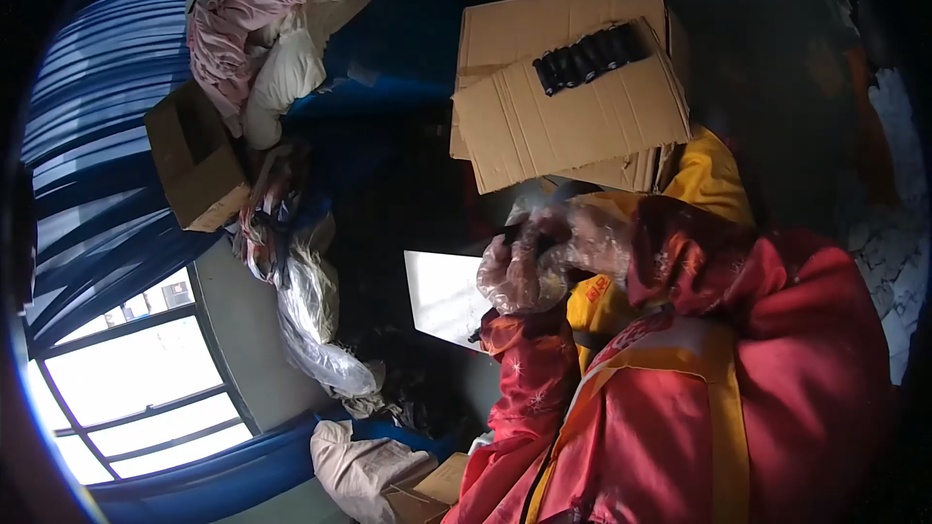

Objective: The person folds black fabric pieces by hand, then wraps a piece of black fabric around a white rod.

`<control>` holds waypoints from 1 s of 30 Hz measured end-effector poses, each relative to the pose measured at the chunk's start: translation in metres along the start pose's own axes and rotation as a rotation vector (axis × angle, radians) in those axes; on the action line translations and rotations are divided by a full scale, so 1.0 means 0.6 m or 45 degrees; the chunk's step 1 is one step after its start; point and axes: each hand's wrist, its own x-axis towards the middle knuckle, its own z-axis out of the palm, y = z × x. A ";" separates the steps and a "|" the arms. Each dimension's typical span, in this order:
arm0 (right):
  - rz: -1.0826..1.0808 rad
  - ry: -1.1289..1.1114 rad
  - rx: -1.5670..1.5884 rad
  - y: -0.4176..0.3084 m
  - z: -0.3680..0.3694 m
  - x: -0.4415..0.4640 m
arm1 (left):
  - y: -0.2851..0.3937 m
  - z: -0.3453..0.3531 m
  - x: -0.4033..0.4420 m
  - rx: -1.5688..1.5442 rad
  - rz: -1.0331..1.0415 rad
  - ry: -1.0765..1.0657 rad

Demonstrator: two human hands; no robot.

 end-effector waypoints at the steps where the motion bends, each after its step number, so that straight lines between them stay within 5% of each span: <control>1: 0.040 0.002 -0.142 -0.028 0.012 0.003 | -0.007 0.003 -0.006 0.020 0.055 -0.040; 5: 0.178 -0.011 -0.567 -0.073 0.007 0.000 | 0.018 0.014 -0.018 -0.052 -0.096 0.043; 9: 0.230 0.458 -0.401 -0.021 -0.002 -0.007 | -0.004 0.008 -0.023 -0.017 -0.158 0.234; 12: 0.347 0.432 -0.744 -0.051 0.000 -0.020 | -0.017 -0.010 -0.017 0.188 -0.102 0.122; 14: 0.425 0.415 -0.567 -0.054 0.001 -0.025 | -0.017 -0.008 -0.024 0.237 -0.194 0.168; 17: 0.362 0.238 -0.071 -0.028 -0.020 -0.044 | -0.043 -0.016 -0.043 0.065 -0.243 0.119; 18: 0.360 0.220 -0.148 0.026 -0.045 -0.054 | -0.058 -0.021 -0.053 0.031 -0.267 0.108; 20: 0.071 -0.264 -0.954 0.004 -0.054 -0.073 | -0.101 -0.034 -0.064 -0.106 -0.164 0.030; 21: 0.085 -0.286 -0.956 -0.008 -0.045 -0.072 | -0.106 -0.038 -0.067 -0.080 -0.133 0.054; 23: 0.728 0.249 0.368 -0.021 -0.023 -0.068 | -0.117 -0.049 -0.072 -0.054 -0.154 0.059; 24: 0.756 0.245 0.355 -0.013 -0.027 -0.065 | -0.114 -0.049 -0.075 -0.017 -0.181 0.043; 26: 0.417 0.100 -0.346 0.012 -0.045 -0.067 | -0.165 -0.089 -0.081 0.060 -0.245 -0.150; 27: 0.527 0.281 -0.209 -0.006 -0.033 -0.065 | -0.187 -0.111 -0.082 0.161 -0.126 -0.284; 28: 0.312 0.344 -0.589 0.013 -0.047 -0.066 | -0.195 -0.126 -0.077 0.259 0.005 -0.420; 29: 0.370 0.438 -0.618 0.004 -0.050 -0.063 | -0.176 -0.137 -0.074 0.438 0.029 -0.307; 30: 0.423 0.539 -0.652 -0.009 -0.048 -0.058 | -0.181 -0.155 -0.073 0.133 -0.359 0.045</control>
